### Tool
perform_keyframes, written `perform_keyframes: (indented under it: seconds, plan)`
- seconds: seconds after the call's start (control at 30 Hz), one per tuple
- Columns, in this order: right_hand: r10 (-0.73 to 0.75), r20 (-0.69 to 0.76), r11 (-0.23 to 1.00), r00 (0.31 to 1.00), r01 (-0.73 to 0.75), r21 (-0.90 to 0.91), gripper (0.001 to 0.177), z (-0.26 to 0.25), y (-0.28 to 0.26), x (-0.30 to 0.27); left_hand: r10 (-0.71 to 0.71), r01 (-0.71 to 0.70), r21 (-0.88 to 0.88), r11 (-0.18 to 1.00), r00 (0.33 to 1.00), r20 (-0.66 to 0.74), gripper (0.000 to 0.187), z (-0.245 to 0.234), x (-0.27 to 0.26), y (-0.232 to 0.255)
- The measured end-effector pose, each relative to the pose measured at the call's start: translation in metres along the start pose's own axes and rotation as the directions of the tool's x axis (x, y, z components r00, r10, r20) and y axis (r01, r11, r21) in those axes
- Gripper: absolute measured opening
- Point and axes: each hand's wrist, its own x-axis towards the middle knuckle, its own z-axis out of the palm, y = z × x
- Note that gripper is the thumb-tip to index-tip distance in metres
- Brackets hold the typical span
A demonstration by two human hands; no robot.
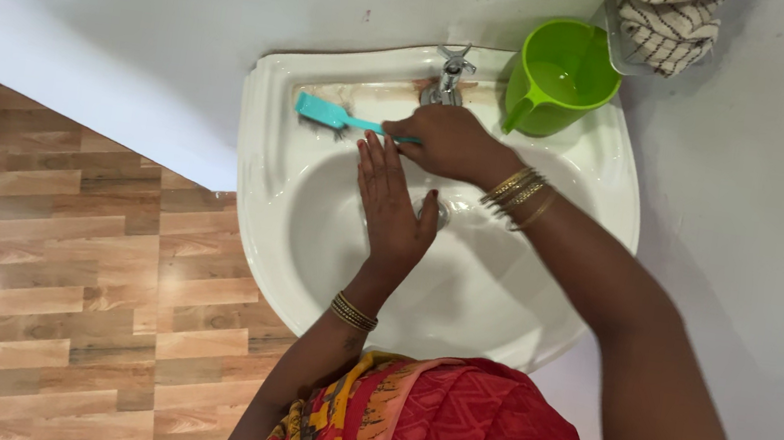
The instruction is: The person cleans a white bathroom sink using a blue scrub brush. They scrub the basin, the faucet, and the surrounding counter area. A green plastic jug is moved aside to access the sink surface. The person also rinses their hands under the running tap.
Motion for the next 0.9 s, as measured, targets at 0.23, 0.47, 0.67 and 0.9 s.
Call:
perform_keyframes:
  seconds: [0.23, 0.47, 0.67, 0.9]
  plan:
    - [0.048, -0.127, 0.993, 0.991, -0.061, -0.101, 0.037, 0.002, 0.005, 0.003, 0.002, -0.004, 0.049, 0.999, 1.0, 0.031, 0.09, 0.004, -0.003, 0.001]
    - [-0.006, -0.012, 0.997, 1.0, 0.005, -0.072, 0.036, -0.009, 0.002, -0.001, 0.022, -0.022, -0.013, 1.0, 1.0, 0.006, 0.091, -0.006, -0.001, 0.001]
    - [-0.027, -0.093, 0.993, 0.995, 0.016, -0.119, 0.034, 0.002, -0.01, 0.018, 0.061, -0.069, -0.229, 0.971, 0.997, -0.043, 0.086, -0.006, -0.002, 0.012]
    - [0.032, -0.068, 0.992, 0.997, -0.039, -0.118, 0.032, -0.018, 0.007, 0.017, 0.087, -0.104, -0.271, 0.957, 0.993, -0.076, 0.083, -0.011, -0.001, 0.013]
